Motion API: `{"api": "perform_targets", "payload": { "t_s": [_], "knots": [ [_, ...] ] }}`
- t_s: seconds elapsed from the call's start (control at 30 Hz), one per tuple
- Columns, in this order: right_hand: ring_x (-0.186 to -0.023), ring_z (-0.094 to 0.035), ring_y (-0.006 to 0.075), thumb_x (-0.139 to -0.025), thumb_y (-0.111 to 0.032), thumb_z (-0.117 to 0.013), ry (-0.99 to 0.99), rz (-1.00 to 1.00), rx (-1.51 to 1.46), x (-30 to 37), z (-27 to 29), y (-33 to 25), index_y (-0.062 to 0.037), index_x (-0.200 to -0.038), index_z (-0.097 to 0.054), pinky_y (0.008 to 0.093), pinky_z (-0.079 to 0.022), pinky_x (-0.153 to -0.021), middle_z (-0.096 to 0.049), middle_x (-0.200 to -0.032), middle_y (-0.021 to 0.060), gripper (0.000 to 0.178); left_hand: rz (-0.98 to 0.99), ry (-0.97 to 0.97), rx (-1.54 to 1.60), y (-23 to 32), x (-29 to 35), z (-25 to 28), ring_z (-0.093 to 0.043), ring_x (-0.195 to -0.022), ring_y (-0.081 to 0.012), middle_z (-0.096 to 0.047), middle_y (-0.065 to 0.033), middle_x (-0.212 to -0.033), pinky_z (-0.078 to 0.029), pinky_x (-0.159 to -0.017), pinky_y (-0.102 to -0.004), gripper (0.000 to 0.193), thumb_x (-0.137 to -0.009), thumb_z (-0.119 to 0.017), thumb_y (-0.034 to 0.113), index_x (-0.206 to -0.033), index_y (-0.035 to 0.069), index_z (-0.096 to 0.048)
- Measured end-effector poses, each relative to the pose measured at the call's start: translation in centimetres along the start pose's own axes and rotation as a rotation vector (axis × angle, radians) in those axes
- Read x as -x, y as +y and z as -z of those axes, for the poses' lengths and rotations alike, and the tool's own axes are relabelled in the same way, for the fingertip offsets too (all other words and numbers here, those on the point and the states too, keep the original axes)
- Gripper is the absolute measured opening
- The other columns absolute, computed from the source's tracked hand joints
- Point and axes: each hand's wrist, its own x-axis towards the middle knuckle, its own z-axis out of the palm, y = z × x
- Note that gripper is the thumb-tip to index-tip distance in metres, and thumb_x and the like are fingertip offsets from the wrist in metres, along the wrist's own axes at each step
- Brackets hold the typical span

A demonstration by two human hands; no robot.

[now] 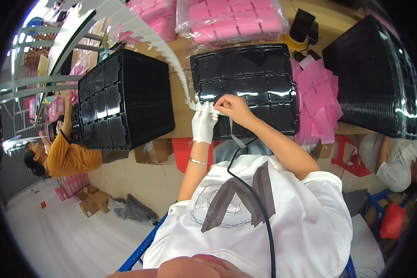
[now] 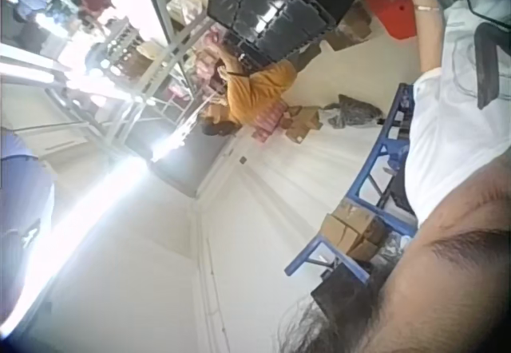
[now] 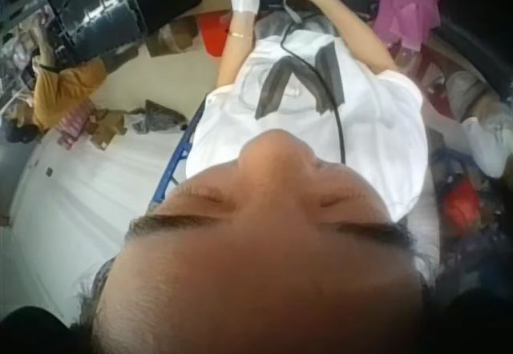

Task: The person assembles plastic bins by hand, placing pink foam padding into each black plastic bin.

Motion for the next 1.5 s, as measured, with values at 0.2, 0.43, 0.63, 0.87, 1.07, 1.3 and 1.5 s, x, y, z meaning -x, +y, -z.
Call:
{"api": "perform_targets", "payload": {
  "t_s": [0.2,0.43,0.63,0.87,1.07,1.3,1.5],
  "knots": [
    [-0.068,-0.056,0.0073,-0.083,-0.012,-0.073,0.189,0.221,0.085,-0.2,7.5,-1.7,-0.0065,-0.086,-0.07,0.0238,-0.045,-0.063,-0.061,-0.077,-0.0011,0.007,-0.011,0.034,-0.049,-0.9,-0.4,-1.3,-0.054,-0.065,-0.0075,-0.063,-0.0043,-0.089,-0.043,-0.056,-0.0199,0.027,-0.094,-0.066,0.018,-0.111,-0.002,-0.06],
    [-0.065,-0.059,0.0219,-0.08,-0.018,-0.073,0.534,0.133,0.71,-7.7,23.6,3.7,-0.0058,-0.085,-0.067,0.0338,-0.045,-0.061,-0.062,-0.073,0.0082,0.014,-0.028,0.053,-0.153,-2.4,-1.1,-0.5,-0.054,-0.065,-0.0073,-0.06,-0.0033,-0.085,-0.042,-0.056,-0.0205,0.029,-0.095,-0.065,0.018,-0.112,-0.005,-0.061],
    [-0.081,-0.066,0.0341,-0.079,-0.018,-0.071,0.512,0.06,0.902,-9.0,24.4,5.4,-0.0058,-0.083,-0.064,0.0429,-0.05,-0.073,-0.068,-0.082,0.0141,0.015,-0.048,0.066,-0.188,-2.6,-1.9,0.6,-0.056,-0.069,-0.0086,-0.065,-0.0143,-0.113,-0.044,-0.059,-0.0208,0.03,-0.094,-0.066,0.013,-0.118,-0.002,-0.056],
    [-0.063,-0.062,0.0306,-0.08,-0.02,-0.072,0.53,0.211,0.93,-9.7,25.0,6.4,-0.0086,-0.083,-0.066,0.0411,-0.047,-0.059,-0.061,-0.065,0.011,0.013,-0.087,0.06,-0.118,-3.1,-2.7,2.4,-0.056,-0.07,-0.0094,-0.064,-0.0157,-0.117,-0.046,-0.061,-0.0223,0.029,-0.094,-0.063,0.009,-0.12,-0.002,-0.056],
    [-0.066,-0.064,0.0304,-0.08,-0.02,-0.072,0.525,0.184,0.933,-9.5,25.3,6.3,-0.0074,-0.084,-0.067,0.0408,-0.048,-0.06,-0.064,-0.068,0.0119,0.014,-0.066,0.078,-0.118,-2.9,-2.4,2.0,-0.055,-0.072,-0.0094,-0.063,-0.0162,-0.116,-0.045,-0.062,-0.0215,0.03,-0.093,-0.064,0.009,-0.12,-0.003,-0.056],
    [-0.057,-0.054,0.0154,-0.084,-0.02,-0.07,0.262,0.046,0.71,-6.9,24.5,4.0,-0.0059,-0.084,-0.064,0.0307,-0.042,-0.056,-0.06,-0.066,0.0055,0.015,-0.014,0.062,-0.181,-2.6,-1.8,1.5,-0.053,-0.068,-0.0064,-0.066,-0.0089,-0.102,-0.042,-0.059,-0.018,0.031,-0.091,-0.069,0.011,-0.115,-0.004,-0.057],
    [-0.072,-0.053,0.0106,-0.093,-0.01,-0.058,0.027,-0.007,-0.753,-2.0,16.1,2.5,-0.0056,-0.094,-0.057,0.0223,-0.041,-0.064,-0.063,-0.09,0.0085,0.004,-0.036,-0.007,-0.027,-3.0,-0.2,-1.0,-0.063,-0.092,-0.0115,-0.063,-0.0079,-0.109,-0.048,-0.073,-0.0207,0.062,-0.088,-0.071,0.005,-0.139,-0.008,-0.039]
  ]
}}
